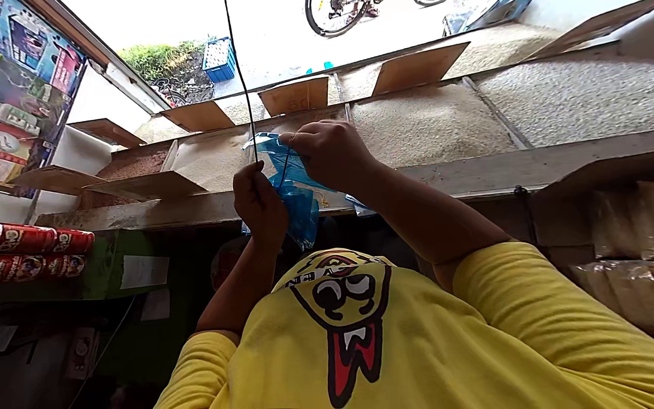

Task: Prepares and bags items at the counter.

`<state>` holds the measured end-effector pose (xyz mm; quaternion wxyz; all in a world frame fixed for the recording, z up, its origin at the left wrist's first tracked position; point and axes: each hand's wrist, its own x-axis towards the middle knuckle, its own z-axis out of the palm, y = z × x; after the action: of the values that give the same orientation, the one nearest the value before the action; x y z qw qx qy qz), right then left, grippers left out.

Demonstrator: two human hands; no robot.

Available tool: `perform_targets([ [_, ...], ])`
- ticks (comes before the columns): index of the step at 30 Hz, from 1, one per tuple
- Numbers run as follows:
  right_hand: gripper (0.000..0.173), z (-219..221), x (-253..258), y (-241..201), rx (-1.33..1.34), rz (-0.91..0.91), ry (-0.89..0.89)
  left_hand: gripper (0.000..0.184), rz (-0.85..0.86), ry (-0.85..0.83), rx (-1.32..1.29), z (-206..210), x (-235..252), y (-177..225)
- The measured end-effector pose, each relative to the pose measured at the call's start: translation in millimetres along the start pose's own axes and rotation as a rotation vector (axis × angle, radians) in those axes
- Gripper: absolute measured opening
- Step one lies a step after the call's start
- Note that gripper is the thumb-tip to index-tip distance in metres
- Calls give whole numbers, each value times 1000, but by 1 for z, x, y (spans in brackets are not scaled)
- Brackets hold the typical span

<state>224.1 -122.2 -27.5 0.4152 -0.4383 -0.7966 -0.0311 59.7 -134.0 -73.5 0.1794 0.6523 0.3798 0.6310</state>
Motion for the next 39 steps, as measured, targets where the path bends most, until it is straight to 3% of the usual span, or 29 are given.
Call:
perform_targets([
  [3, 28, 3, -8, -3, 44, -11, -11, 20, 22, 12, 1, 3, -3, -1],
  [6, 16, 22, -29, -20, 262, -31, -129, 21, 40, 32, 42, 8, 2, 3],
  [8, 16, 30, -37, -21, 418, -24, -56, 21, 87, 28, 58, 8, 9, 5],
  [11, 47, 12, -44, 1, 847, 29, -77, 22, 214, -25, -72, -5, 16, 2],
  [13, 69, -5, -51, 29, 1114, 220, -57, 22, 215, -36, -216, -18, 22, -3],
  [14, 67, -11, -58, 51, 1121, 303, -17, 22, 196, -24, -289, -22, 25, -5],
  [16, 41, -19, -82, 98, 859, 497, -39, 22, 130, 15, -365, -28, 28, -4],
  [17, 35, -20, -99, 117, 629, 613, -151, 23, 98, 32, -382, -28, 28, -3],
  [18, 37, -17, -117, 132, 410, 715, -317, 24, 74, 44, -386, -29, 28, -3],
  [20, 63, 3, -153, 146, 142, 882, -668, 26, 47, 34, -382, -29, 27, -6],
  [22, 94, 30, -185, 136, 27, 998, -841, 27, 34, 20, -383, -28, 27, -10],
  [23, 100, 42, -198, 126, -26, 1017, -901, 27, 26, 11, -382, -28, 27, -11],
  [26, 77, 61, -214, 101, -150, 979, -930, 27, -8, 7, -361, -25, 27, -11],
  [29, 42, 61, -221, 95, -127, 913, -846, 27, -22, -13, -351, -26, 24, -13],
  [31, 32, 50, -221, 95, -63, 915, -731, 26, -31, -20, -362, -24, 23, -15],
  [35, 35, 22, -217, 91, 51, 977, -88, 27, -26, -27, -389, -20, 20, -17],
  [39, 36, 18, -216, 89, 404, 1306, 524, 26, -34, -34, -391, -20, 18, -17],
])
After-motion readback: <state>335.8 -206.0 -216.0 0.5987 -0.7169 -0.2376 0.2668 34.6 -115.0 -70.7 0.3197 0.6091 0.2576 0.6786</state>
